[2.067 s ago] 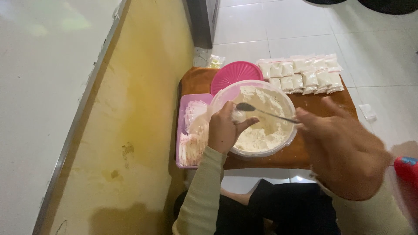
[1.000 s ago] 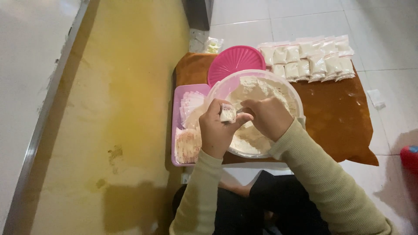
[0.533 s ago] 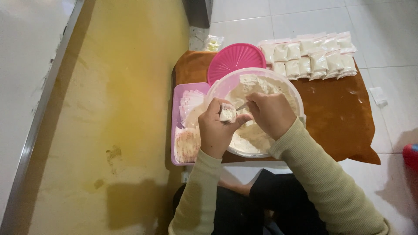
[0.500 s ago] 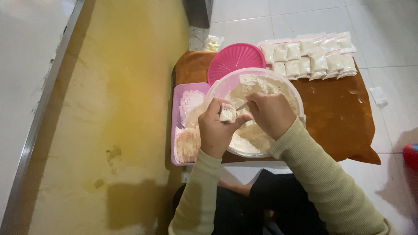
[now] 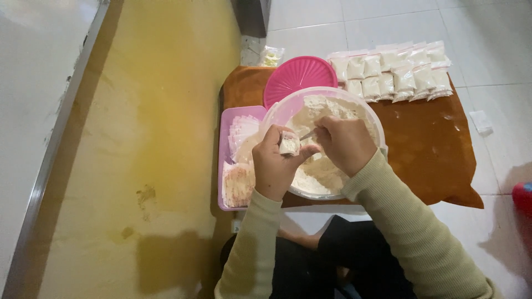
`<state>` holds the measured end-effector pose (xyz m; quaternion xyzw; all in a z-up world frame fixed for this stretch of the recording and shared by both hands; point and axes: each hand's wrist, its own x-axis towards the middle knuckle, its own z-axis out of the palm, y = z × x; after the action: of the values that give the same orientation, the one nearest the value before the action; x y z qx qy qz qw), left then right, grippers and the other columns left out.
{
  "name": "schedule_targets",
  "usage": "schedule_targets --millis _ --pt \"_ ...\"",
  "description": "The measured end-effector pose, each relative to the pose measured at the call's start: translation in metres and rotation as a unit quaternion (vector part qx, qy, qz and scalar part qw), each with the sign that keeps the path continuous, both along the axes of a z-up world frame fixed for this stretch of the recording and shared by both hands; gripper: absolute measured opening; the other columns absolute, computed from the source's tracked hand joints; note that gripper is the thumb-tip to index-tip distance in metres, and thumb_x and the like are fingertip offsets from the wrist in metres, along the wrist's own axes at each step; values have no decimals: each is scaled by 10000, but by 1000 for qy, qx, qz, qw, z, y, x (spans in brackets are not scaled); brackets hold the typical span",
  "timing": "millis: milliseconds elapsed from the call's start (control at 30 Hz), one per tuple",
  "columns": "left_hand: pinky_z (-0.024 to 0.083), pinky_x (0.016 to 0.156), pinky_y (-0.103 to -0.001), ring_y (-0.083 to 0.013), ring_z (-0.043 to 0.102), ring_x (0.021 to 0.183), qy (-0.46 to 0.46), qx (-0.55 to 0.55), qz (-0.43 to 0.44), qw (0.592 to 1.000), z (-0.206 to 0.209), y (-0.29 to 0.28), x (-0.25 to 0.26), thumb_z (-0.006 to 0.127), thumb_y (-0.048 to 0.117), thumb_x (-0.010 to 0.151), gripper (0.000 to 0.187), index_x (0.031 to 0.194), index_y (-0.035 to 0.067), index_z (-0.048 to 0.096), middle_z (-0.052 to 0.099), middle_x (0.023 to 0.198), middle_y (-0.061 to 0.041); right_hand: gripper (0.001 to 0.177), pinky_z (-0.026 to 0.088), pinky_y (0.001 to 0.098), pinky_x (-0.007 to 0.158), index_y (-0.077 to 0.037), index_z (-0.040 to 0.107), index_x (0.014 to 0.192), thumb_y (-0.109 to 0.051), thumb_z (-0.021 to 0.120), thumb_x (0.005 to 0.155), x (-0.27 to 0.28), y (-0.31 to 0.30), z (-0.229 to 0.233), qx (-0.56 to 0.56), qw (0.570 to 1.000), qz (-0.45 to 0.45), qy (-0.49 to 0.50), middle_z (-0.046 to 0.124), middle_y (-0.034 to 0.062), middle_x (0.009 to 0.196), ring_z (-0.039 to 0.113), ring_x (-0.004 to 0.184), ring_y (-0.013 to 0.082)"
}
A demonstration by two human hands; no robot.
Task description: Packaging white food powder into small plastic bags using a spoon.
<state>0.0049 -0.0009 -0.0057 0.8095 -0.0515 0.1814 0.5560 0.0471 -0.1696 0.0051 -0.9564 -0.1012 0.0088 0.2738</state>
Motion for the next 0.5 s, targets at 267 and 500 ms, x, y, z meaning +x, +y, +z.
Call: schedule_targets --millis 267,500 --pt "577 604 -422 -362 731 675 -1 4 4 1000 2 -2 0 903 422 718 481 881 68 621 698 690 -163 202 621 436 708 -53 758 1116 -190 643 1020 -2 0 5 -7 1000 -7 -24 782 145 848 766 777 331" --pt "575 602 -407 -350 735 684 -15 -9 3 1000 1 -3 -1 900 435 721 498 874 56 615 695 689 -172 183 620 359 632 -47 764 1115 -155 645 1026 0 -3 0 8 999 -33 -28 779 126 829 755 684 265"
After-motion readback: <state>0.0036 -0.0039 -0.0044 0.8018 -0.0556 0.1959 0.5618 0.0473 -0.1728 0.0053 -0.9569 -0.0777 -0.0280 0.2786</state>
